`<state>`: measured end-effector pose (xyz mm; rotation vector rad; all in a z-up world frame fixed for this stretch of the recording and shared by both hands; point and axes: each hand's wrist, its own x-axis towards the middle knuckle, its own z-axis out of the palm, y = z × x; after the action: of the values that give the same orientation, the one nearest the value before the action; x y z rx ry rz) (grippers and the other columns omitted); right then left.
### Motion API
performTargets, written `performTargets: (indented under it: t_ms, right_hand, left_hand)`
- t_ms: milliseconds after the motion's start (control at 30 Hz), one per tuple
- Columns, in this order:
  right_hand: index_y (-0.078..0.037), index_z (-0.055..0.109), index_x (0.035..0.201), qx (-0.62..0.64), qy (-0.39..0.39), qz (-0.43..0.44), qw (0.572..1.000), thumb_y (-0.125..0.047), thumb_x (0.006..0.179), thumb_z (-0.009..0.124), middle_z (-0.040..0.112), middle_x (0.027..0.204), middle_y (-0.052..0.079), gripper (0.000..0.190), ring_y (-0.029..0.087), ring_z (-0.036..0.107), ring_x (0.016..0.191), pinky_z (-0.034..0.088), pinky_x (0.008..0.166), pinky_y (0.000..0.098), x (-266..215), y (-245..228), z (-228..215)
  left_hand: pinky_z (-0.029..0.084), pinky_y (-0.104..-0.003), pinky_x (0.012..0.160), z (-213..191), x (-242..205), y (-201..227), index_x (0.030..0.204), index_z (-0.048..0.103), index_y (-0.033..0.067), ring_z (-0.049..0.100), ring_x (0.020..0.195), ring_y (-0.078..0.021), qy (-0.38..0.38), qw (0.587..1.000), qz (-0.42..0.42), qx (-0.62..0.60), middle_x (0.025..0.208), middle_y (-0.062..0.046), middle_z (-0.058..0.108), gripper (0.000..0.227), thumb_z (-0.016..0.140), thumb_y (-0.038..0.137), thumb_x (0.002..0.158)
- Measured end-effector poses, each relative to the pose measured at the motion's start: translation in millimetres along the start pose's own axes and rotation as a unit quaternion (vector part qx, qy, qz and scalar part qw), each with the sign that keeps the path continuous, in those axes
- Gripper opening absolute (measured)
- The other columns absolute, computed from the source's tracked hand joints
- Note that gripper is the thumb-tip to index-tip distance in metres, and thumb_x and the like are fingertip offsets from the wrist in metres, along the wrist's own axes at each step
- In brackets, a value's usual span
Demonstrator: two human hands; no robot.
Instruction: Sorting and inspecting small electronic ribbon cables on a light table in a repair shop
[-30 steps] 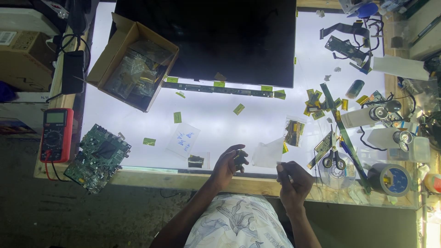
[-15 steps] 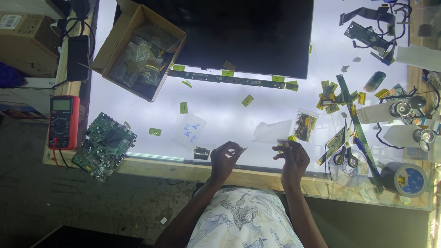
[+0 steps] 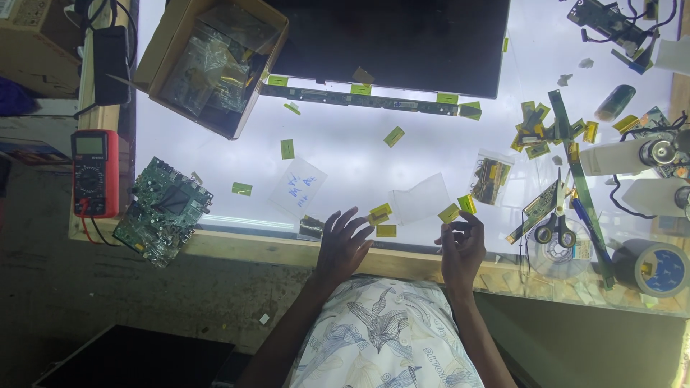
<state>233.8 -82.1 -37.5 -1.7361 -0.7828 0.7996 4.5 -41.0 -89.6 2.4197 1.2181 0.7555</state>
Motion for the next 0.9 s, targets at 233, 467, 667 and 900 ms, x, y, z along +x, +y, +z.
performTargets:
  t_ms: [233,467,667,900]
  right_hand:
    - [-0.024,0.076,0.105,-0.256,-0.212,-0.173,0.927,-0.028,0.089,0.065,0.065,0.058,0.003,0.020,0.024,0.062,0.045,0.046,0.042,0.0347,-13.8,20.6,11.4]
    - [-0.028,0.071,0.116,-0.363,-0.304,-0.197,0.859,-0.020,0.090,0.059,0.068,0.063,0.010,0.031,0.031,0.066,0.051,0.049,0.045,0.0417,-16.1,8.0,12.7]
    - [-0.028,0.071,0.119,-0.357,-0.313,-0.181,0.861,-0.017,0.089,0.058,0.068,0.063,0.011,0.034,0.031,0.066,0.051,0.049,0.046,0.0406,-15.5,2.9,13.8]
    - [-0.027,0.072,0.115,-0.364,-0.309,-0.170,0.862,-0.016,0.089,0.061,0.068,0.062,0.009,0.031,0.026,0.065,0.048,0.047,0.043,0.0360,-16.4,8.1,13.4]
  left_hand:
    - [0.036,-0.053,0.105,7.2,-11.2,-2.3,0.102,0.071,0.0230,0.050,0.131,-0.0316,-0.024,0.998,0.028,0.050,0.120,-0.006,0.062,0.023,0.076,0.018,0.080]
    - [0.037,-0.052,0.105,15.1,-21.0,-8.2,0.105,0.070,0.0278,0.049,0.132,-0.0322,-0.035,0.997,0.023,0.064,0.122,-0.007,0.060,0.029,0.073,0.017,0.079]
    - [0.036,-0.051,0.105,12.0,-15.9,-10.2,0.114,0.066,0.0246,0.048,0.132,-0.0324,-0.009,0.997,-0.010,0.076,0.124,-0.009,0.059,0.032,0.068,0.016,0.083]
    - [0.034,-0.052,0.106,2.1,-10.0,-4.5,0.107,0.071,0.0255,0.045,0.135,-0.0337,-0.059,0.994,-0.024,0.090,0.126,-0.010,0.058,0.027,0.070,0.017,0.081]
